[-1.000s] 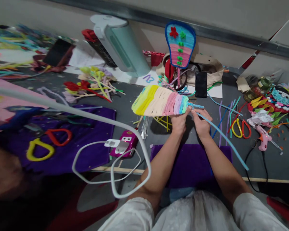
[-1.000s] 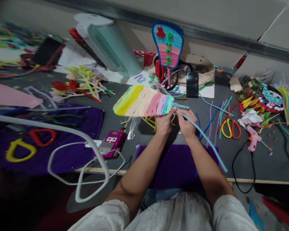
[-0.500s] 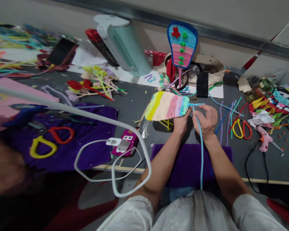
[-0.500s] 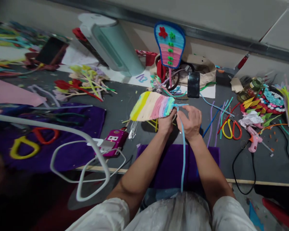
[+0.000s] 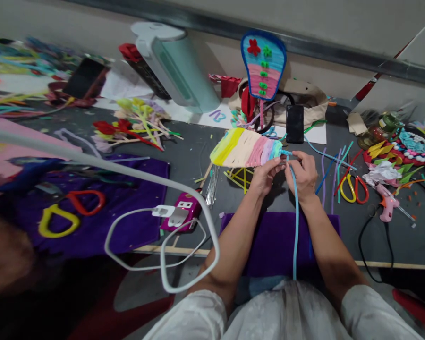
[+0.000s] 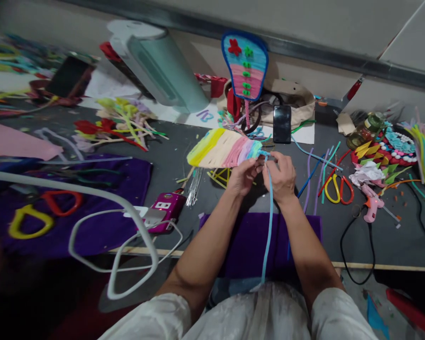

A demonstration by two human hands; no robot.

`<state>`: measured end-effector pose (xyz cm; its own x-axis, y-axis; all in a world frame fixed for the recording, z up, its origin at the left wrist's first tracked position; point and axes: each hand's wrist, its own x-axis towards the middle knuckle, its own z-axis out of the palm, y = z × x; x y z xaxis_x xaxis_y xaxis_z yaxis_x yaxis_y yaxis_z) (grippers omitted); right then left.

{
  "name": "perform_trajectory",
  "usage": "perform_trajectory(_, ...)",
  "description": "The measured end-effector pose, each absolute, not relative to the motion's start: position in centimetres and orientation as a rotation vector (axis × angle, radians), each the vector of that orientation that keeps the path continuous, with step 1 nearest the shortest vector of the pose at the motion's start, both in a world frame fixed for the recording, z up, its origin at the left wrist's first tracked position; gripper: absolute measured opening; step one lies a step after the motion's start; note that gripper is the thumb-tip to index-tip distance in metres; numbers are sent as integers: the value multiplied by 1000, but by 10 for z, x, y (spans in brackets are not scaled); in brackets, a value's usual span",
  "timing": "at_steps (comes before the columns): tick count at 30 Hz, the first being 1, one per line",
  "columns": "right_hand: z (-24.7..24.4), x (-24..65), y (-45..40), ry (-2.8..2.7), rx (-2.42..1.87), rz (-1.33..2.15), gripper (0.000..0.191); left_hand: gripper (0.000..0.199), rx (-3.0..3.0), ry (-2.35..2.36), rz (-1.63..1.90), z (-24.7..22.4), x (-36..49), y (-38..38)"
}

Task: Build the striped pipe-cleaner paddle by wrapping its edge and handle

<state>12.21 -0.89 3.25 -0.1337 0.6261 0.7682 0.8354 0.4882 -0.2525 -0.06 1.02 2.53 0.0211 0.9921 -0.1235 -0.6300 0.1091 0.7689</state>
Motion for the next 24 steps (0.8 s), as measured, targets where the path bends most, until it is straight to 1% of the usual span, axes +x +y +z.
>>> perform_trajectory(3,31,122,-8,-1858,-1224,-296,14,36,552,742,1409,26,0,12)
perform_trajectory(8,32,122,-8,-1894,-1218,-294,13,32,530,858,1511,25,5,12)
perform_trajectory(12,33,125,-8,-1926,-1205,-261,14,33,542,939,1584,23,7,12)
perform_trajectory(18,32,130,-5,-1899,-1215,-164,14,32,583,966,1564,20,7,13)
perform_trajectory(24,32,132,-2,-1886,-1220,-104,13,35,644,958,1539,17,7,15)
